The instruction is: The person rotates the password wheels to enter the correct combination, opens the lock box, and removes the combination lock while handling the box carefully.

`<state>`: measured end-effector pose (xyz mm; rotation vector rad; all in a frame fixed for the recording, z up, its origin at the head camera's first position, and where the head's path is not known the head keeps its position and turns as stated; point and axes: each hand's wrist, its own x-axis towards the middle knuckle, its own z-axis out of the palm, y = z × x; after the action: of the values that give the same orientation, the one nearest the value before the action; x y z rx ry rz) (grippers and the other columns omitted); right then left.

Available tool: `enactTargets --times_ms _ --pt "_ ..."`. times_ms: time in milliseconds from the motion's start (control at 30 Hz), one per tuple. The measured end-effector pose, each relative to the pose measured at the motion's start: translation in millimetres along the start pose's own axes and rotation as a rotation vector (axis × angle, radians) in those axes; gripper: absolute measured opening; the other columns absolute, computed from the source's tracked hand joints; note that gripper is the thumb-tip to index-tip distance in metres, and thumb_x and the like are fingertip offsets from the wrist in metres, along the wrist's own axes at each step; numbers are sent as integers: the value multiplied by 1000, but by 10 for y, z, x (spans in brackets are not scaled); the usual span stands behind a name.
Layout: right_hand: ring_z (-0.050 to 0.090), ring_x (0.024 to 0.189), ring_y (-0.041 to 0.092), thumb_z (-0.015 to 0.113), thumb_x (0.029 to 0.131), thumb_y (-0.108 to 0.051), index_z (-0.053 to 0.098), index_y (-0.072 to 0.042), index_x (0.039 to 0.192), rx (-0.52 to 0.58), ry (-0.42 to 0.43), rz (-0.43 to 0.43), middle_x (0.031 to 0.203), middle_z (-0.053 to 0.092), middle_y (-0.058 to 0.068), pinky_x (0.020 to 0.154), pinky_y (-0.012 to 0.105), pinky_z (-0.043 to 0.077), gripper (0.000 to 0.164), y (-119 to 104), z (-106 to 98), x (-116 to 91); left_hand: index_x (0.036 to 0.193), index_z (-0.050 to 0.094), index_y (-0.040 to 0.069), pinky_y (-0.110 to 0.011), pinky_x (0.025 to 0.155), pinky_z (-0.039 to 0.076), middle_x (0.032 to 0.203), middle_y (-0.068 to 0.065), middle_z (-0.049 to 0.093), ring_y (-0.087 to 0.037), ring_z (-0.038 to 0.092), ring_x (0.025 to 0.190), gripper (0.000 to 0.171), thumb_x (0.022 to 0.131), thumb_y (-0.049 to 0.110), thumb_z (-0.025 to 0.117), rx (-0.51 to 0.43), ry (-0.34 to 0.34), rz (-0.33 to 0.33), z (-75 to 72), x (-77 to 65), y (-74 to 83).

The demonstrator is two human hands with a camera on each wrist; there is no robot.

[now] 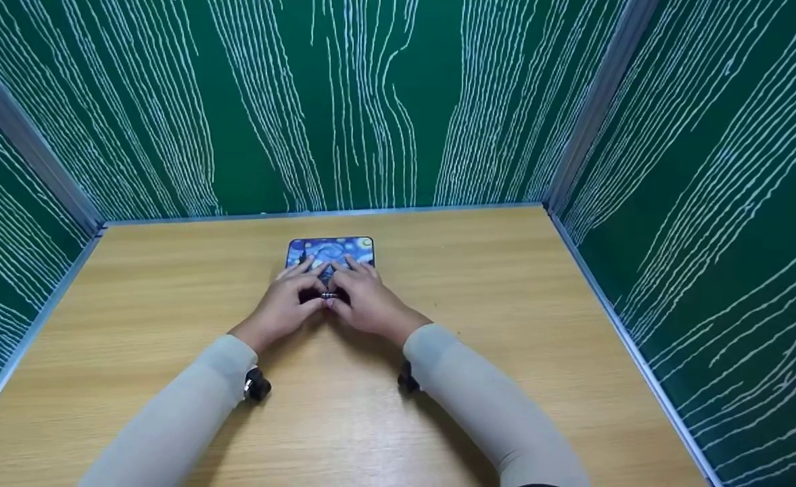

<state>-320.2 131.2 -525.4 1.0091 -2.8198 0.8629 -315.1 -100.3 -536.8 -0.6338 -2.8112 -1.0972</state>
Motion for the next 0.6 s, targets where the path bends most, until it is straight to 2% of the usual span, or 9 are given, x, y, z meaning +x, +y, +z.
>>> enactTargets --times_ms 233,600 --pt "29 173 48 70 114 -30 68 -16 123 -7 2 -15 181 44 14 141 72 19 17 4 -1 0 112 80 22 -59 146 15 177 6 50 -30 29 176 8 107 28 81 0 3 4 9 5 -7" --pt "30 173 49 69 115 -28 70 -14 115 3 3 -29 179 46 19 142 71 18 14 -1 11 23 112 80 20 -56 147 14 175 4 53 -31 32 175 8 107 26 81 4 1 31 -9 -8 5"
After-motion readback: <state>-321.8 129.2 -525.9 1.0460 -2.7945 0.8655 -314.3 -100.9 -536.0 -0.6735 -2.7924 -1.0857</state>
